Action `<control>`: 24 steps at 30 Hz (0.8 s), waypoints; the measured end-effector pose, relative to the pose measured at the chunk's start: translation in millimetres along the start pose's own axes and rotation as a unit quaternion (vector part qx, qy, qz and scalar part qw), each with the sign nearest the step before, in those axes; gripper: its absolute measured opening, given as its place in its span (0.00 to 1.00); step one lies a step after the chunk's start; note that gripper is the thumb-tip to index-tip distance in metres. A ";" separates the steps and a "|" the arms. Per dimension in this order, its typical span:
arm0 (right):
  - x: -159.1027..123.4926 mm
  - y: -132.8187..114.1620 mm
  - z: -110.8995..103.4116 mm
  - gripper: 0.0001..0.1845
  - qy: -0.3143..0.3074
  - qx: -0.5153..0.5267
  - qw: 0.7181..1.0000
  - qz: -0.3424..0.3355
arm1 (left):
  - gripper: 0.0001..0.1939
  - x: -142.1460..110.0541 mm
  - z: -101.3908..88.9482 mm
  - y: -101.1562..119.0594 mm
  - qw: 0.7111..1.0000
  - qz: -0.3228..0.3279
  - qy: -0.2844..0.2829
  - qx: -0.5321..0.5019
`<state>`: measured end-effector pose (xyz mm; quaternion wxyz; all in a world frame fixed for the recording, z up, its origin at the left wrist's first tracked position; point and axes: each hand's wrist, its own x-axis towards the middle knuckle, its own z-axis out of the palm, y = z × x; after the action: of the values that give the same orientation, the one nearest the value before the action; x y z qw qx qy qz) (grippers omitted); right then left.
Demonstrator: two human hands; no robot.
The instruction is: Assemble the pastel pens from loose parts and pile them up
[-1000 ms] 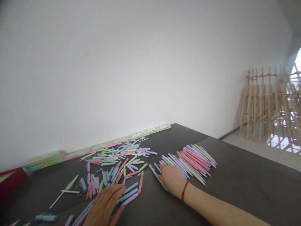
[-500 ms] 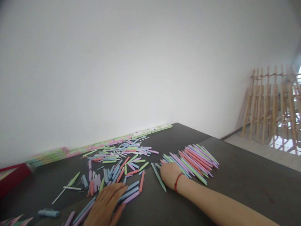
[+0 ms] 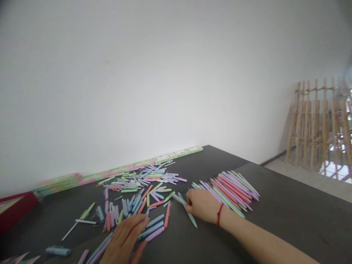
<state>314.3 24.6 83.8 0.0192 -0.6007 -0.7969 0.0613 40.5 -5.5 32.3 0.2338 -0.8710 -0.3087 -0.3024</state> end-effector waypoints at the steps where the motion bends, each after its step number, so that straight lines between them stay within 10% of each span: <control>1: -1.4 -5.6 -2.0 0.12 -0.031 0.053 0.997 -0.050 | 0.23 3.4 -3.2 2.9 1.000 0.000 0.006 0.010; 6: -5.4 -42.0 3.4 0.08 -0.169 0.271 0.913 -0.254 | 0.17 13.2 -4.7 20.9 1.000 0.024 -0.018 0.003; 12: -12.3 -61.6 9.5 0.13 0.008 0.090 0.974 -0.208 | 0.08 5.1 3.9 18.3 0.985 -0.075 -0.120 -0.095; 19: -17.2 -69.4 19.0 0.10 0.008 -0.012 0.978 -0.209 | 0.06 6.9 -6.3 14.8 0.982 -0.083 -0.134 -0.107; 24: -8.9 -54.2 24.2 0.19 -0.218 0.270 0.919 -0.184 | 0.11 3.1 -6.9 15.7 0.997 0.000 -0.058 -0.056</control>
<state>262.4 -0.5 66.7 0.0174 -0.3869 -0.8311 0.3992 50.4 -19.4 35.8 0.1658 -0.8988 -0.3048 -0.2680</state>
